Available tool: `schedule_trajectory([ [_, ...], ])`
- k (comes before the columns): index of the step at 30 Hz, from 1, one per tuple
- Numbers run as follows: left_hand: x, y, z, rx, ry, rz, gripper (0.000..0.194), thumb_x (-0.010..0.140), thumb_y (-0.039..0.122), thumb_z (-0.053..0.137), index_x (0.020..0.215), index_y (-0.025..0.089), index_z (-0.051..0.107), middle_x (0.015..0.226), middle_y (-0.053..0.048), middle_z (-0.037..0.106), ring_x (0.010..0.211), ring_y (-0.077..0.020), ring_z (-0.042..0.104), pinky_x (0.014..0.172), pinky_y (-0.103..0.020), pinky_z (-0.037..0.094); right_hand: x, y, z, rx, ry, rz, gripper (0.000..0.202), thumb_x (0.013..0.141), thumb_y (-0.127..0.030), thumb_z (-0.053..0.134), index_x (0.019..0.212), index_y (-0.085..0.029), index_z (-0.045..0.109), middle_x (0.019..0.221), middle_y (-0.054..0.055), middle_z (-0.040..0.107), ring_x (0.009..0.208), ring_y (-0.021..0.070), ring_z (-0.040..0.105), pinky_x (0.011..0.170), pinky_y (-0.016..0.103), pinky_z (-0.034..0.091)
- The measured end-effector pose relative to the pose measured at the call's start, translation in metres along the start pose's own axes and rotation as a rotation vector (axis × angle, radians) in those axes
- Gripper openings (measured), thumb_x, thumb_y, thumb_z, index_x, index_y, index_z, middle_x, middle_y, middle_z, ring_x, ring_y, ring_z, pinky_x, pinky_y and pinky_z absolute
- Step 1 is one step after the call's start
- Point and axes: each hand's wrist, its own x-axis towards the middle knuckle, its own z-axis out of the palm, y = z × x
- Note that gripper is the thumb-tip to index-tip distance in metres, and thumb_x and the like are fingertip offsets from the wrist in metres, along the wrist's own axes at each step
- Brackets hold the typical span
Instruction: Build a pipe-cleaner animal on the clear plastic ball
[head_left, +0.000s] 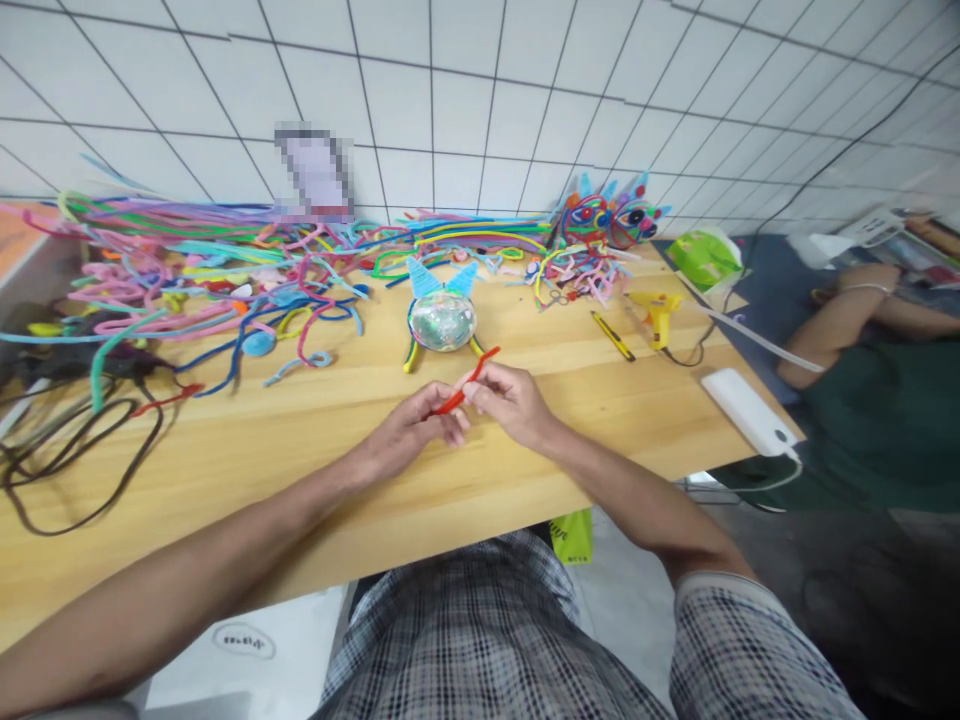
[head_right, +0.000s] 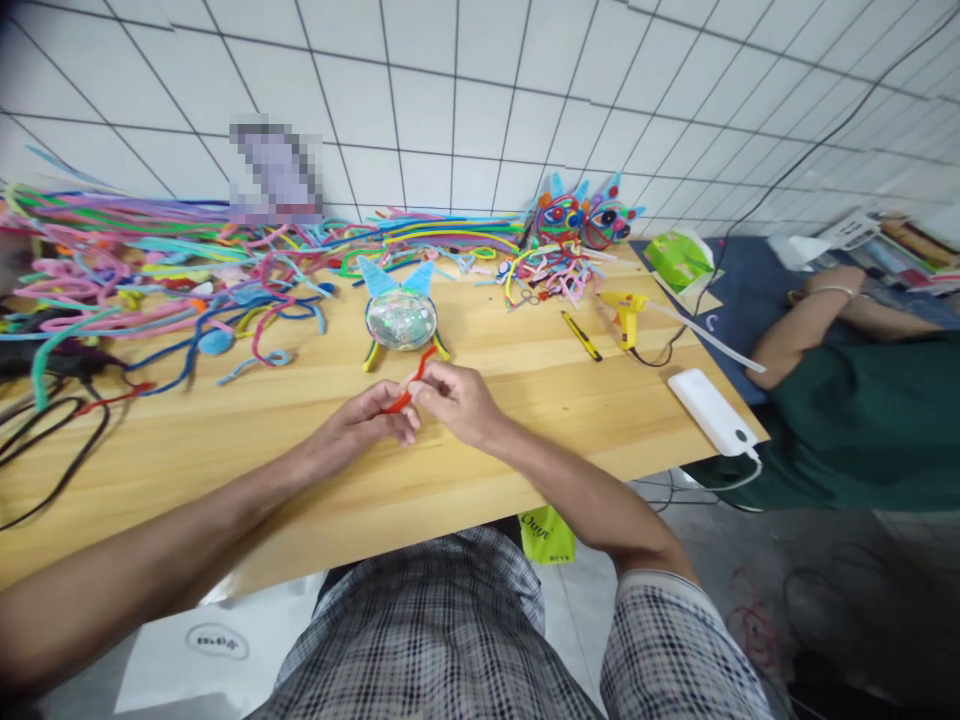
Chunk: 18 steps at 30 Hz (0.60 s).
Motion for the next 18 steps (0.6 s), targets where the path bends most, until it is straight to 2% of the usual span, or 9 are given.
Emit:
schedule_trajectory([
  [3,-0.001,0.001,0.000,0.111,0.036,-0.005,0.035,0.098,0.052,0.076,0.102,0.019,0.066,0.096,-0.003,0.070,0.082,-0.0160,0.066,0.077,-0.029,0.055,-0.001,0.000,0.006,-0.128,-0.013,-0.111,0.036,0.097,-0.052,0.074,0.078,-0.022,0.075,0.071,-0.001,0.065,0.066,0.0141,0.055,0.066,0.029,0.045],
  [6,-0.005,0.004,0.003,0.265,0.088,0.005,0.040,0.102,0.057,0.068,0.096,0.018,0.066,0.086,0.000,0.062,0.078,-0.0144,0.057,0.072,-0.027,0.048,-0.001,0.001,0.009,-0.126,-0.028,-0.149,0.035,0.096,-0.051,0.077,0.077,-0.022,0.077,0.077,0.002,0.071,0.071,0.0149,0.060,0.071,0.030,0.048],
  [11,-0.009,0.009,0.012,0.312,0.154,0.050,0.045,0.105,0.058,0.059,0.081,0.020,0.055,0.072,0.004,0.050,0.067,-0.0119,0.043,0.063,-0.026,0.036,0.000,0.005,0.009,0.089,-0.024,0.062,0.043,0.085,-0.063,0.086,0.085,-0.021,0.078,0.074,0.000,0.071,0.065,0.0134,0.060,0.064,0.028,0.047],
  [15,-0.009,0.013,0.017,0.189,0.165,0.065,0.045,0.101,0.063,0.060,0.089,0.020,0.061,0.060,0.008,0.043,0.055,-0.0106,0.035,0.055,-0.026,0.031,0.005,0.009,0.002,0.127,0.031,0.162,0.051,0.077,-0.069,0.090,0.081,-0.020,0.076,0.066,-0.002,0.066,0.059,0.0122,0.052,0.058,0.028,0.042],
  [18,-0.008,0.017,0.016,0.109,0.321,0.123,0.045,0.098,0.064,0.063,0.091,0.019,0.064,0.056,0.009,0.041,0.051,-0.0097,0.031,0.051,-0.025,0.027,0.011,0.011,-0.009,0.134,0.157,0.148,0.047,0.080,-0.067,0.087,0.085,-0.021,0.077,0.064,-0.004,0.062,0.058,0.0120,0.050,0.058,0.028,0.040],
])
